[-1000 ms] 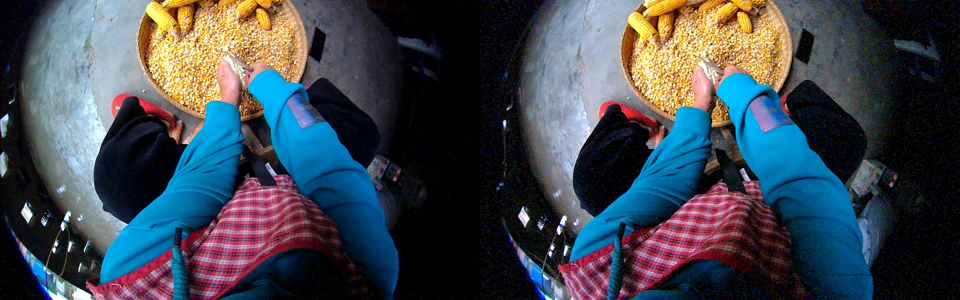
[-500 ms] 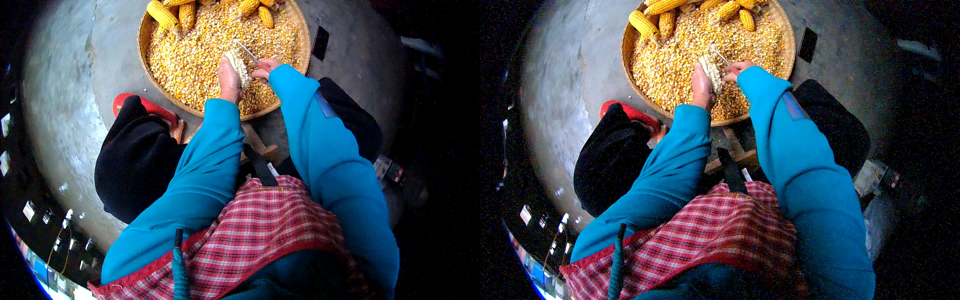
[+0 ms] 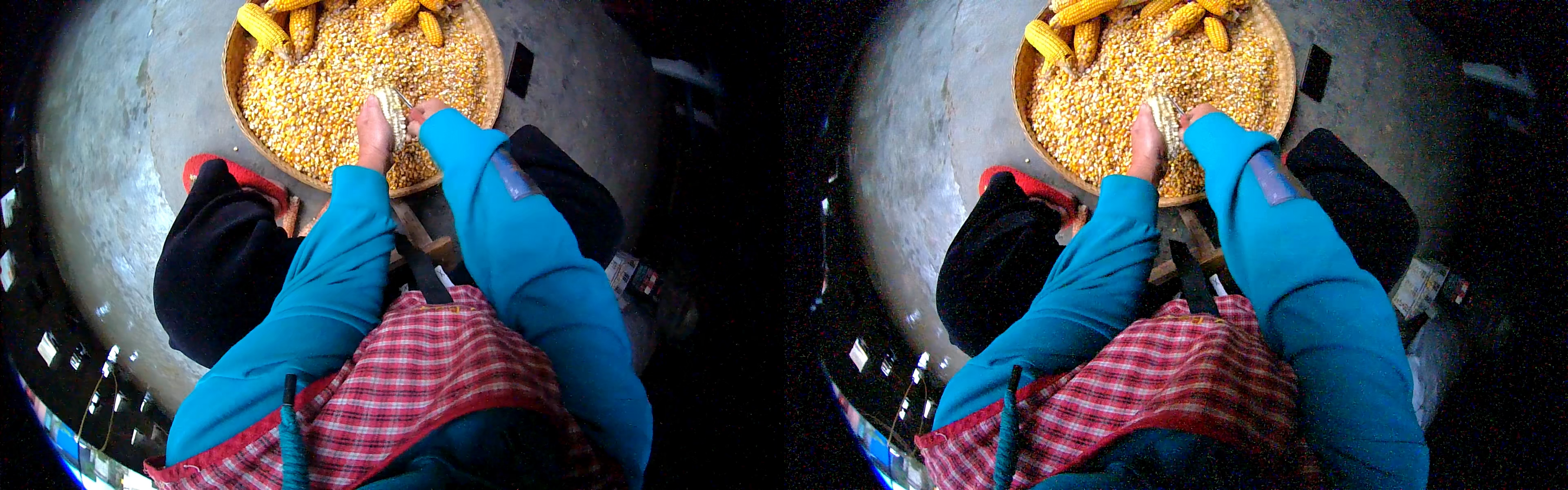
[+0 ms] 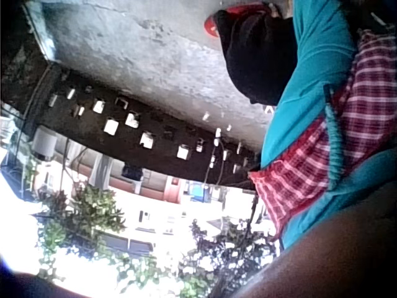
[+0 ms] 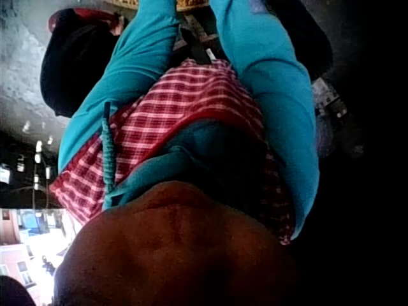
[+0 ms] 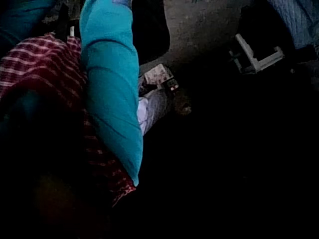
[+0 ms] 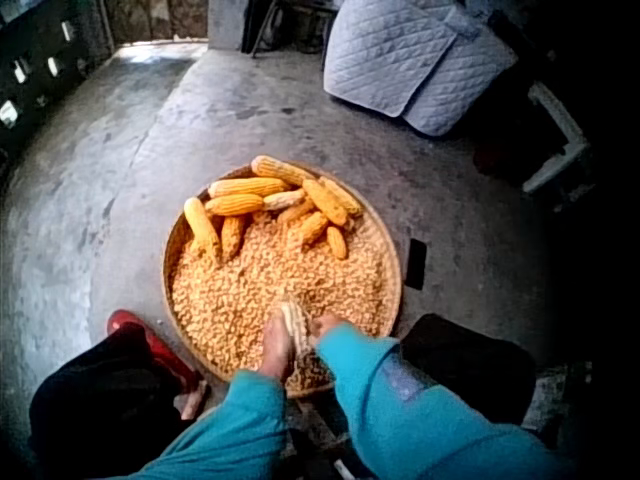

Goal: The person sits on the floor and uses scissors to cut kernels off corn cobs into a large woven basket. After finishing a cob, they place the cob on a pile and pick up another. They also gather scattered kernels from the floor and add them to the basket.

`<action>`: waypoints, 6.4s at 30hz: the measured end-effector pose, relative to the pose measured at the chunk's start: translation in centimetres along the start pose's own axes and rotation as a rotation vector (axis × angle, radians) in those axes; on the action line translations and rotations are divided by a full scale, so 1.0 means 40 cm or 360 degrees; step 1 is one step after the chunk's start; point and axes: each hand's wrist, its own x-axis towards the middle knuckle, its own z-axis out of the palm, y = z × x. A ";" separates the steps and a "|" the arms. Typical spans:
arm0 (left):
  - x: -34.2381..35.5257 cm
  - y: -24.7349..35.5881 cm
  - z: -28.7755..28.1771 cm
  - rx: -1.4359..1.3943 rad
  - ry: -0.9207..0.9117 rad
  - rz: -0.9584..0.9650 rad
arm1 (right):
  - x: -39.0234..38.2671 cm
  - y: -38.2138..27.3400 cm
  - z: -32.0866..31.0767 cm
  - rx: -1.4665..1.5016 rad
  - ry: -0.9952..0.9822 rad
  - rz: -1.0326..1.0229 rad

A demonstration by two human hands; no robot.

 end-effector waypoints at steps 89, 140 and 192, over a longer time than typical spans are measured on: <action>0.040 -0.019 -0.006 -0.0535 0.0094 0.0025 | -0.087 -0.097 0.064 0.0523 0.0875 0.0331; 0.028 0.013 0.008 -0.0216 -0.0044 -0.0021 | -0.020 0.023 0.075 0.0700 0.0409 0.0014; 0.059 0.027 -0.010 -0.0539 0.0369 0.0156 | -0.174 -0.047 0.082 0.0811 0.0602 0.0020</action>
